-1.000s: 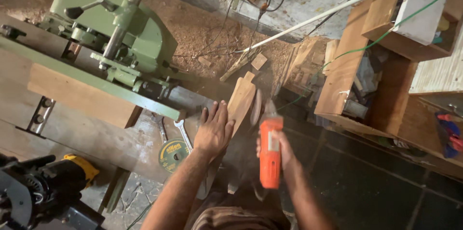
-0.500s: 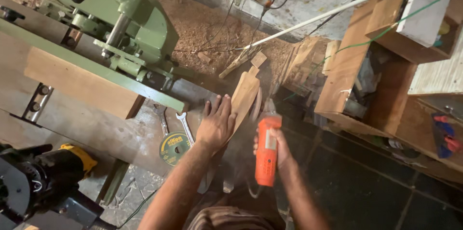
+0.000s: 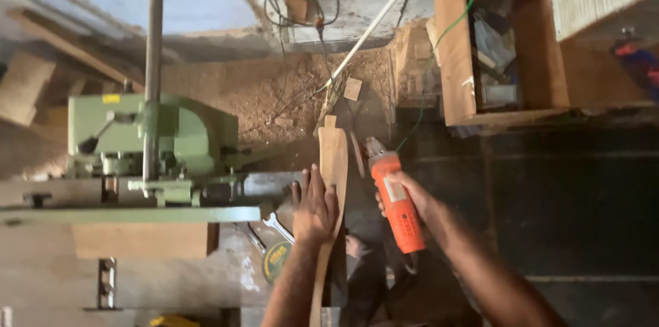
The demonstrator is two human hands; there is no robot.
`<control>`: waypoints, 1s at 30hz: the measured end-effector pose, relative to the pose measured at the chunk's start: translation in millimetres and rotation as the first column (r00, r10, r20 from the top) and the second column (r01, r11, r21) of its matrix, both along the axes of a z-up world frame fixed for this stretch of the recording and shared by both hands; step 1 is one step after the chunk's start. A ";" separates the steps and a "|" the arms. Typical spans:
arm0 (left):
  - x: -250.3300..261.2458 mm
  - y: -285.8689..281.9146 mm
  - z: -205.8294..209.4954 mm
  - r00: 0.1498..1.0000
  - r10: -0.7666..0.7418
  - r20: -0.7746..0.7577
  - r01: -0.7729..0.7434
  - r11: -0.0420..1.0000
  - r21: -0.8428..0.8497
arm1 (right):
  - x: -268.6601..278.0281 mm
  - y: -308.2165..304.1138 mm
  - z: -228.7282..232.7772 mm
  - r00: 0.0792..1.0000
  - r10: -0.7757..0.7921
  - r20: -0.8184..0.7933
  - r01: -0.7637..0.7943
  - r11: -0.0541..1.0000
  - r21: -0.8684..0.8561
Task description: The person sands a curved wooden furniture piece using a handheld power sander, holding the wood with one hand and guiding the sander along the edges and surfaces with the other.
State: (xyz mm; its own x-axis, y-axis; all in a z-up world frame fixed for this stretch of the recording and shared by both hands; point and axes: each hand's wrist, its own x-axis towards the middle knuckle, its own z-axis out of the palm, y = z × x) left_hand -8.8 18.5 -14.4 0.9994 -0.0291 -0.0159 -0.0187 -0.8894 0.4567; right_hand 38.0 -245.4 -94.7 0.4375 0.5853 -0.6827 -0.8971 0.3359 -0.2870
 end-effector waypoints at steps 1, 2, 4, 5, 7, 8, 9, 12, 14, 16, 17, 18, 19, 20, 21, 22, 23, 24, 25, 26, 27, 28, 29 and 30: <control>2.3 0.1 -1.5 1.000 0.004 -0.012 -0.004 1.000 0.001 | 10.1 1.2 -0.3 1.000 0.019 0.003 -0.019 1.000 -0.014; 1.2 0.4 -2.3 1.000 -0.003 -0.002 0.003 1.000 -0.009 | 16.4 1.7 -1.0 0.999 0.037 -0.002 -0.037 0.999 -0.030; 1.9 1.4 -5.1 1.000 -0.009 0.029 0.010 0.999 -0.032 | 20.0 3.4 -2.7 0.998 0.063 -0.008 -0.063 0.998 0.013; 3.6 1.5 -7.2 0.999 -0.017 0.030 0.017 1.000 -0.015 | 22.7 4.5 -4.3 0.997 0.070 -0.009 -0.070 0.995 0.070; 3.3 1.4 -10.4 0.999 -0.027 0.030 0.027 0.999 0.018 | 22.5 3.9 -6.4 0.996 0.085 -0.018 -0.083 0.992 0.097; 2.4 1.2 -11.8 0.999 -0.023 0.022 0.023 1.000 0.015 | 19.8 2.5 -7.7 0.996 0.089 -0.029 -0.086 0.994 0.068; 1.2 0.4 -12.7 1.000 -0.018 0.015 0.018 1.000 0.012 | 16.9 1.7 -9.4 0.995 0.092 -0.040 -0.090 0.995 0.039; 1.9 0.6 -11.2 0.999 -0.032 0.023 0.032 0.999 0.019 | -4.4 -0.6 -12.9 0.997 0.070 -0.022 -0.068 0.995 0.069; 1.4 -0.2 -9.0 0.999 -0.037 0.021 0.037 0.999 0.017 | -21.3 -0.5 -15.8 0.996 0.058 -0.063 -0.052 0.994 0.091; 0.7 -1.0 -6.9 0.999 -0.035 0.002 0.035 0.999 0.004 | -30.0 -1.8 -19.1 0.996 0.043 -0.077 -0.036 0.996 0.086; 2.6 -2.4 -7.4 1.000 -0.024 0.005 0.024 1.000 0.008 | -32.8 -4.1 -19.9 0.997 0.032 -0.068 -0.027 0.997 0.070; 3.5 -3.6 -7.6 1.000 -0.014 0.003 0.014 1.000 0.013 | -35.8 -4.9 -20.0 0.998 0.019 -0.064 -0.016 0.998 0.055; 3.8 -4.1 -7.6 1.000 -0.004 0.001 0.004 1.000 0.018 | -33.7 -4.6 -20.8 0.996 0.020 -0.092 -0.015 0.998 0.055; 4.5 -4.4 -8.4 1.000 -0.012 0.000 0.012 1.000 0.020 | -25.5 -6.2 -22.8 0.993 0.023 -0.115 -0.017 0.998 0.052; 4.8 -3.8 -9.0 1.000 -0.019 -0.001 0.019 1.000 0.022 | -16.9 -8.2 -23.9 0.990 0.026 -0.139 -0.019 0.999 0.050; 3.5 -3.8 -8.9 1.000 -0.023 -0.004 0.023 0.999 0.025 | -8.2 -10.0 -23.8 0.993 0.042 -0.114 -0.039 0.999 0.035; 2.7 -4.3 -9.1 1.000 -0.030 0.004 0.030 0.999 0.038 | 2.6 -10.6 -23.5 0.994 0.059 -0.090 -0.057 0.998 0.020; 3.5 -4.5 -9.5 0.999 -0.037 0.014 0.037 0.998 0.052 | 13.7 -10.1 -22.8 0.995 0.075 -0.064 -0.075 0.997 0.004; 4.6 -4.4 -9.7 0.999 -0.045 0.024 0.044 0.997 0.065 | 22.8 -9.1 -21.4 0.995 0.090 -0.047 -0.090 0.996 0.004; 4.6 -5.3 -9.4 0.999 -0.039 0.017 0.038 0.998 0.045 | 30.9 -8.9 -19.6 0.994 0.108 -0.031 -0.108 0.994 0.002; 4.2 -5.7 -8.2 0.999 -0.032 0.010 0.032 0.999 0.025 | 36.9 -9.2 -17.8 0.992 0.125 -0.015 -0.125 0.992 0.000; 4.5 -6.3 -7.1 1.000 -0.023 0.005 0.023 1.000 0.005 | 43.1 -9.4 -16.5 0.991 0.134 -0.004 -0.134 0.991 0.009; 5.3 -6.5 -5.9 1.000 -0.027 0.008 0.027 1.000 0.002 | 48.6 -8.4 -15.8 0.990 0.143 0.007 -0.143 0.990 0.019; 5.7 -6.3 -4.7 0.999 -0.031 0.011 0.031 1.000 0.000 | 51.8 -7.5 -15.7 0.988 0.151 0.017 -0.152 0.988 0.028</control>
